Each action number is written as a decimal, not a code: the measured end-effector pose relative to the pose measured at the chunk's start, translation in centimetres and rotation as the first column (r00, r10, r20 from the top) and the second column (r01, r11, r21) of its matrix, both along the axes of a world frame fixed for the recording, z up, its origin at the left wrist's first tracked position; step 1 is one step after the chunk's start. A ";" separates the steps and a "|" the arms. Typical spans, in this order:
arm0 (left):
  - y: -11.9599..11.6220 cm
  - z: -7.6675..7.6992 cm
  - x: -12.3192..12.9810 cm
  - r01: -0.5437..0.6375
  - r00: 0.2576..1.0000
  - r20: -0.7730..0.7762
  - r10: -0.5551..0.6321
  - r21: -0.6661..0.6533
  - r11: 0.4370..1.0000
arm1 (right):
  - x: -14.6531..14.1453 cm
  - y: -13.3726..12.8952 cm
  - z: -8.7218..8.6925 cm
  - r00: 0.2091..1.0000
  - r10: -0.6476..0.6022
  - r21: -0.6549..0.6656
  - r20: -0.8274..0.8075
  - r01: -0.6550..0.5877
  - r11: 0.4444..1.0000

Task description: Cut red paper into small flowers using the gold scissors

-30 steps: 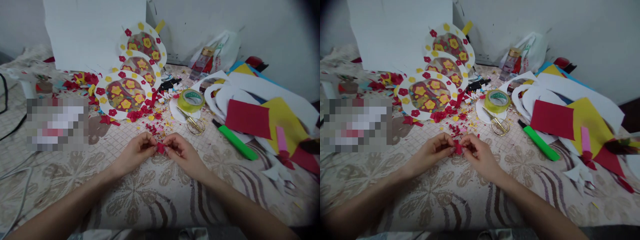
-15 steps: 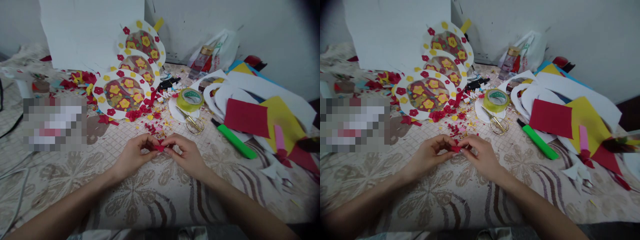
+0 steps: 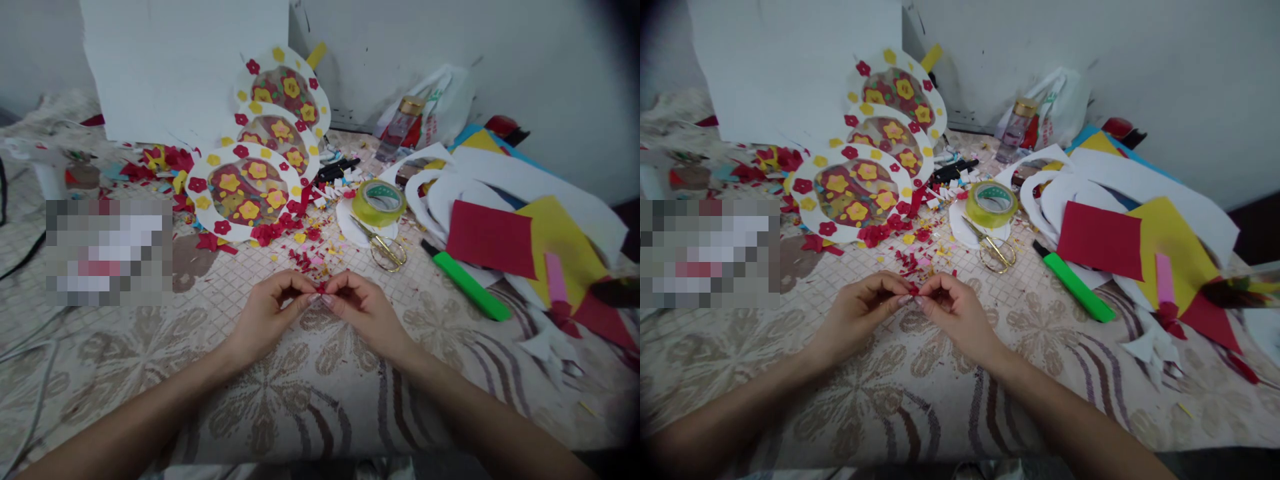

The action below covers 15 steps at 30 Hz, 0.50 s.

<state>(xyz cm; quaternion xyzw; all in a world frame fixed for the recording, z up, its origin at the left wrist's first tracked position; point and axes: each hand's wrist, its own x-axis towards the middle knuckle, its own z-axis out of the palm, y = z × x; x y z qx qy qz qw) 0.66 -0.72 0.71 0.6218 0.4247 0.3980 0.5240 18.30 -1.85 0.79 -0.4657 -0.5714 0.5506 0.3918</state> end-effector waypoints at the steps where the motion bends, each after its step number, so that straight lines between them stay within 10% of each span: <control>1: 0.0 -0.1 0.0 -0.003 1.000 -0.002 0.003 -0.008 1.000 | 0.0 0.0 0.0 1.000 -0.002 -0.019 -0.014 0.002 1.000; 15: -0.2 -0.5 0.1 -0.061 0.997 0.040 0.067 -0.130 0.990 | -0.4 0.1 0.0 0.999 -0.032 -0.096 -0.019 0.030 0.995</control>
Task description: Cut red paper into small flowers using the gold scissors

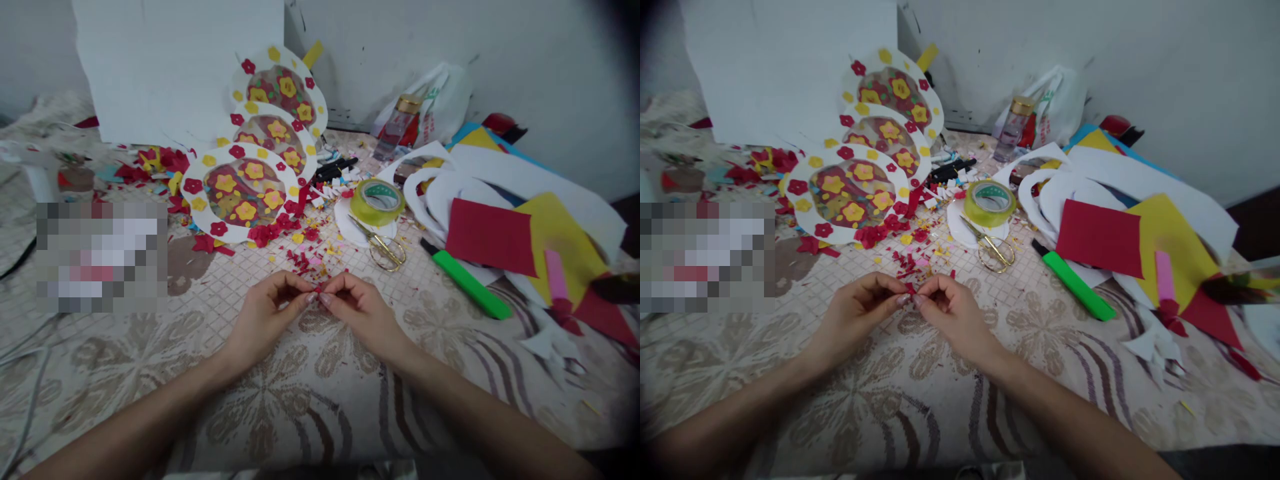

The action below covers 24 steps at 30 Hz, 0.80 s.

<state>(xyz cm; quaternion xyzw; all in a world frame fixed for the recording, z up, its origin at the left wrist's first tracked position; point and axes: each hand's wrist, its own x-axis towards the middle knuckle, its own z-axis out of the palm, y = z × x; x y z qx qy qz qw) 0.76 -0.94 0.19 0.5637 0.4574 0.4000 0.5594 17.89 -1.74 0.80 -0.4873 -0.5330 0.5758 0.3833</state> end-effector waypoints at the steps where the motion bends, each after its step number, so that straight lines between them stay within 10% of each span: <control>1: 0.0 -0.1 0.0 -0.010 1.000 0.018 0.011 -0.008 1.000 | -0.1 0.0 0.0 1.000 -0.005 -0.007 0.010 0.005 1.000; 24: 0.3 0.2 0.1 -0.059 0.997 0.032 0.063 -0.098 0.993 | -0.3 0.1 -0.2 0.998 0.001 -0.055 -0.062 -0.005 0.999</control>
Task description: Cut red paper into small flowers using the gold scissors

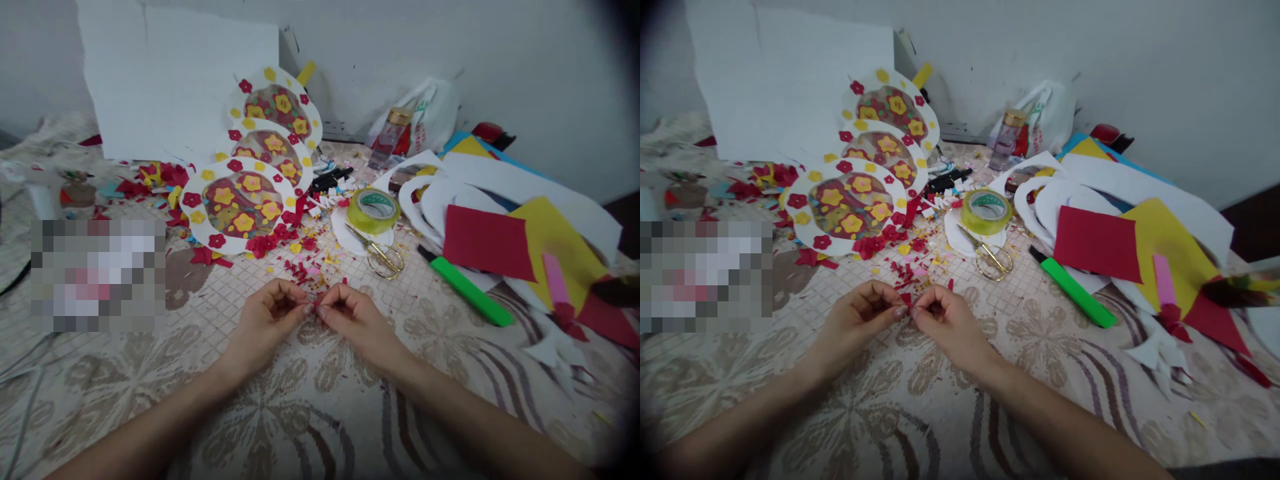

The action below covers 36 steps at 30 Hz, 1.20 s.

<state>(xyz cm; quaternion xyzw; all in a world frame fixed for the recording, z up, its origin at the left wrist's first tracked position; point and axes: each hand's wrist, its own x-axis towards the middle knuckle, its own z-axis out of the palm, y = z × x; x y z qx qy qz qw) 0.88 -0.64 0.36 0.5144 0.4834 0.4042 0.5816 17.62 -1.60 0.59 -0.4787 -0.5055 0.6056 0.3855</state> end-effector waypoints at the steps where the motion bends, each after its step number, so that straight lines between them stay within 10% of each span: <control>1: 0.1 0.1 0.0 -0.002 1.000 0.007 0.002 -0.004 1.000 | 0.1 0.0 0.1 1.000 -0.007 -0.002 -0.016 0.007 1.000; 36: 0.4 -0.1 -0.1 0.096 0.993 0.082 -0.087 -0.110 0.989 | 1.0 0.6 0.0 0.990 0.090 0.074 0.107 -0.098 0.992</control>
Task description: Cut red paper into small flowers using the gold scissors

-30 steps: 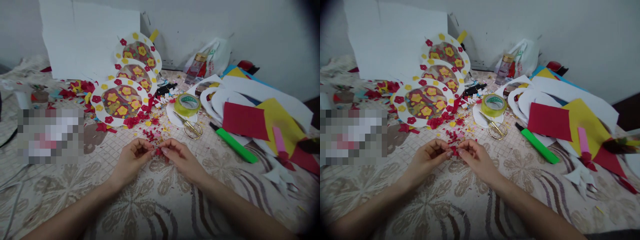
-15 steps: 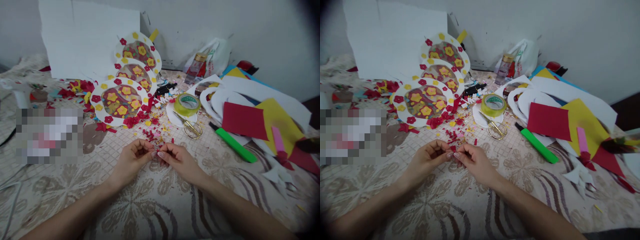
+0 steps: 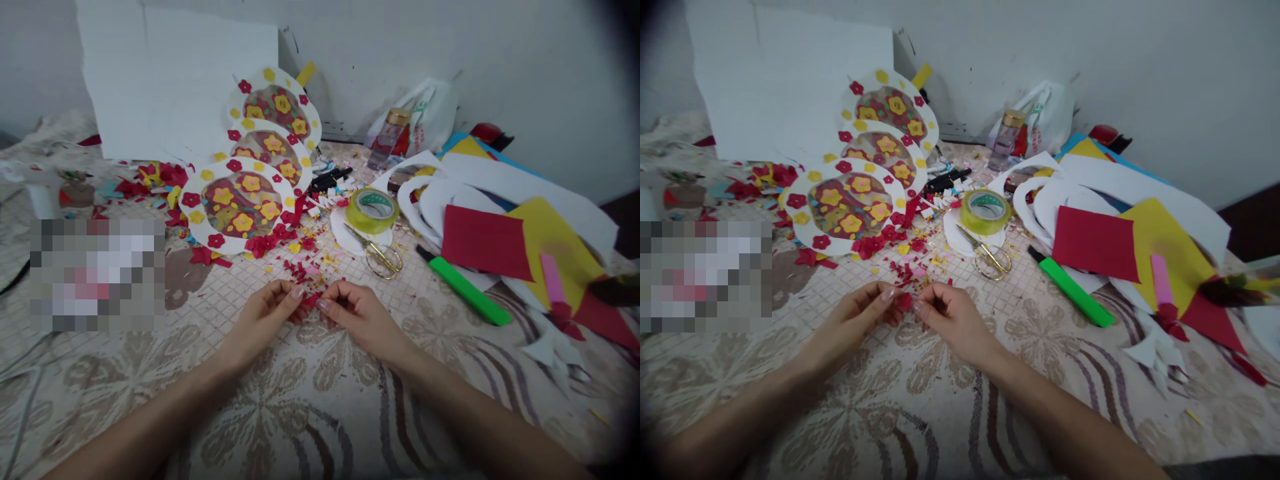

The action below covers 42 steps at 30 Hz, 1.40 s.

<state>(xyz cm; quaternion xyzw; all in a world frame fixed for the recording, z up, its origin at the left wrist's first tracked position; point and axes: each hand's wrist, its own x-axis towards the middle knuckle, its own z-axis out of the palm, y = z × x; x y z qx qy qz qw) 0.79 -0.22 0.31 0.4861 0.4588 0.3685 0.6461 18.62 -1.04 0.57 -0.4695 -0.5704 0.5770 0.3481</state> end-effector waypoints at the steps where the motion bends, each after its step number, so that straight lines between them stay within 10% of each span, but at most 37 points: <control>1: 0.0 0.0 0.0 0.032 0.999 -0.021 -0.032 0.004 0.999 | 0.0 0.0 0.1 1.000 0.003 0.000 -0.002 -0.003 1.000; 13: 0.0 0.5 -0.5 0.143 0.988 0.074 -0.134 -0.131 0.981 | 0.3 -0.3 0.3 0.993 0.023 0.132 0.117 -0.038 0.991; 20: 0.2 0.3 -0.7 0.209 0.971 0.190 -0.148 -0.355 0.911 | 0.8 -0.3 -0.1 0.929 -0.046 0.655 0.367 -0.222 0.722; 26: 0.0 0.8 -0.6 0.130 0.991 0.041 -0.125 -0.143 0.981 | 0.1 -0.3 0.3 0.993 -0.030 0.170 0.116 0.010 0.985; 30: -0.2 0.9 -0.4 0.132 0.991 -0.023 -0.133 -0.067 0.989 | -0.4 -0.4 0.2 0.998 0.043 -0.055 -0.045 -0.045 0.997; 38: -0.2 0.3 -0.2 0.280 0.960 -0.018 -0.281 -0.038 0.959 | 0.1 -0.3 0.0 0.999 0.014 -0.018 -0.032 -0.014 1.000; 42: -0.3 0.6 -0.2 0.179 0.979 -0.104 -0.173 0.055 0.982 | 0.2 -0.3 0.2 0.998 0.041 0.017 0.042 -0.042 0.999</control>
